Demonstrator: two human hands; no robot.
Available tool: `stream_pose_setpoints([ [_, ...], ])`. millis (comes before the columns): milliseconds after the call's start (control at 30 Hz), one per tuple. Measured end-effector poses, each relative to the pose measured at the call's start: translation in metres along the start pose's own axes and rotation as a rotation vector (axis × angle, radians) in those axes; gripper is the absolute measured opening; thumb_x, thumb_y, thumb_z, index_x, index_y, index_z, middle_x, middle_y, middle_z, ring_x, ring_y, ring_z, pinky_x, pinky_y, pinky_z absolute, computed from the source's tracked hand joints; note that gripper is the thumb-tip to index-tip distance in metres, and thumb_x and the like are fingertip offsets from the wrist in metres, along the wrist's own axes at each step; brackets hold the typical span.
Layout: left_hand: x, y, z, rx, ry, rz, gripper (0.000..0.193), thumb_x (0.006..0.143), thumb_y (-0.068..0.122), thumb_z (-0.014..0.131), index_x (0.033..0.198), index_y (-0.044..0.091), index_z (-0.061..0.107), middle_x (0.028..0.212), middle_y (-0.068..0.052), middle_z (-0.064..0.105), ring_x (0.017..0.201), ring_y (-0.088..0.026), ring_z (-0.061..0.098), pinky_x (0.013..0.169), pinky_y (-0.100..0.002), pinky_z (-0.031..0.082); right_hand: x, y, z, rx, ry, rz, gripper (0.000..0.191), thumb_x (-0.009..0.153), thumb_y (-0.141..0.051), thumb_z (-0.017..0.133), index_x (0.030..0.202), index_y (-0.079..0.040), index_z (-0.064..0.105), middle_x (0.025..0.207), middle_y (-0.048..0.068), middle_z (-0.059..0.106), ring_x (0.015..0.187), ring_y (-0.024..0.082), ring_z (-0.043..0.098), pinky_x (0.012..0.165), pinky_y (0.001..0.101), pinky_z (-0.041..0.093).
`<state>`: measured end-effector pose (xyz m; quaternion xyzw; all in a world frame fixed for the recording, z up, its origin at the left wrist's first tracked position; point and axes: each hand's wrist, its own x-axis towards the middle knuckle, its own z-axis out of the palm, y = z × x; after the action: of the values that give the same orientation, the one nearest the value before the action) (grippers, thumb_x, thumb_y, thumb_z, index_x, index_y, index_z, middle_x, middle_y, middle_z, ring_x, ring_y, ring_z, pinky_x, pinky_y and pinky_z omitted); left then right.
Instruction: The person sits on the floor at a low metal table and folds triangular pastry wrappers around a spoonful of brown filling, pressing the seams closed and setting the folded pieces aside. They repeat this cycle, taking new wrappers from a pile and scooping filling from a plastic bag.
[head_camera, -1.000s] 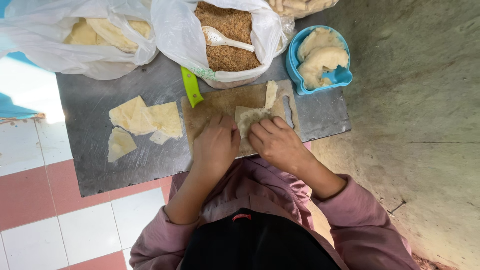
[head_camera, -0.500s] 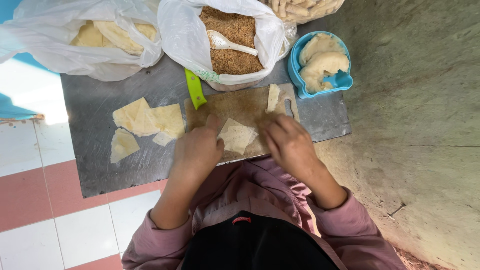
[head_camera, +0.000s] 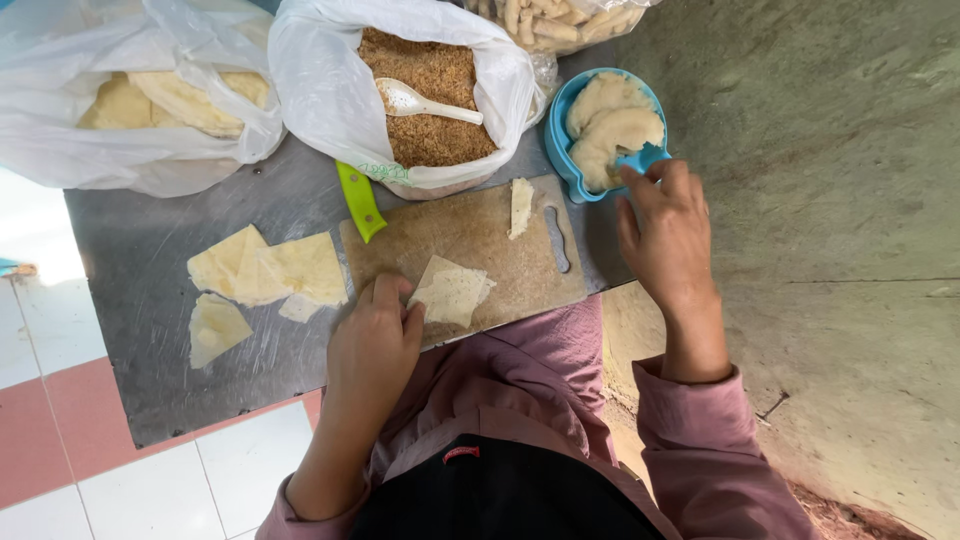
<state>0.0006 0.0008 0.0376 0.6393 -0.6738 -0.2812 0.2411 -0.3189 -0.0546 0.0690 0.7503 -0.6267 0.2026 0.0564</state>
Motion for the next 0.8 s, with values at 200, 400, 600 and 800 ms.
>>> stream_pose_setpoints([
  [200, 0.002, 0.001, 0.001, 0.052, 0.04, 0.048, 0.012, 0.086, 0.014, 0.07, 0.093, 0.008, 0.061, 0.098, -0.014, 0.066, 0.082, -0.036, 0.069, 0.066, -0.049, 0.054, 0.007, 0.004, 0.011, -0.013, -0.103, -0.094, 0.03, 0.085, -0.006, 0.077, 0.115, -0.006, 0.075, 0.112, 0.012, 0.059, 0.107, 0.031, 0.059, 0.092, 0.0431, 0.047],
  [400, 0.002, 0.01, 0.006, 0.204, 0.093, 0.112, 0.013, 0.084, 0.011, 0.068, 0.094, 0.006, 0.06, 0.095, -0.014, 0.064, 0.085, -0.035, 0.068, 0.068, -0.049, 0.054, 0.014, 0.007, 0.01, -0.164, -0.128, -0.153, 0.018, 0.087, -0.004, 0.077, 0.103, -0.011, 0.075, 0.113, 0.005, 0.06, 0.108, 0.026, 0.059, 0.092, 0.0402, 0.045],
  [600, 0.0, 0.014, 0.014, 0.283, 0.075, 0.057, 0.015, 0.086, 0.011, 0.066, 0.096, 0.004, 0.057, 0.093, -0.014, 0.067, 0.085, -0.035, 0.07, 0.067, -0.049, 0.055, 0.016, 0.002, 0.003, -0.273, -0.149, -0.251, 0.022, 0.08, -0.009, 0.079, 0.101, -0.014, 0.077, 0.112, 0.003, 0.061, 0.104, 0.025, 0.057, 0.089, 0.0384, 0.043],
  [800, 0.004, 0.008, 0.012, 0.314, -0.043, -0.038, 0.015, 0.091, 0.018, 0.065, 0.093, 0.005, 0.057, 0.093, -0.016, 0.069, 0.082, -0.036, 0.072, 0.067, -0.048, 0.057, 0.025, -0.001, 0.004, -0.237, -0.218, -0.269, 0.02, 0.079, -0.011, 0.08, 0.099, -0.013, 0.076, 0.108, 0.003, 0.059, 0.104, 0.024, 0.057, 0.09, 0.0385, 0.042],
])
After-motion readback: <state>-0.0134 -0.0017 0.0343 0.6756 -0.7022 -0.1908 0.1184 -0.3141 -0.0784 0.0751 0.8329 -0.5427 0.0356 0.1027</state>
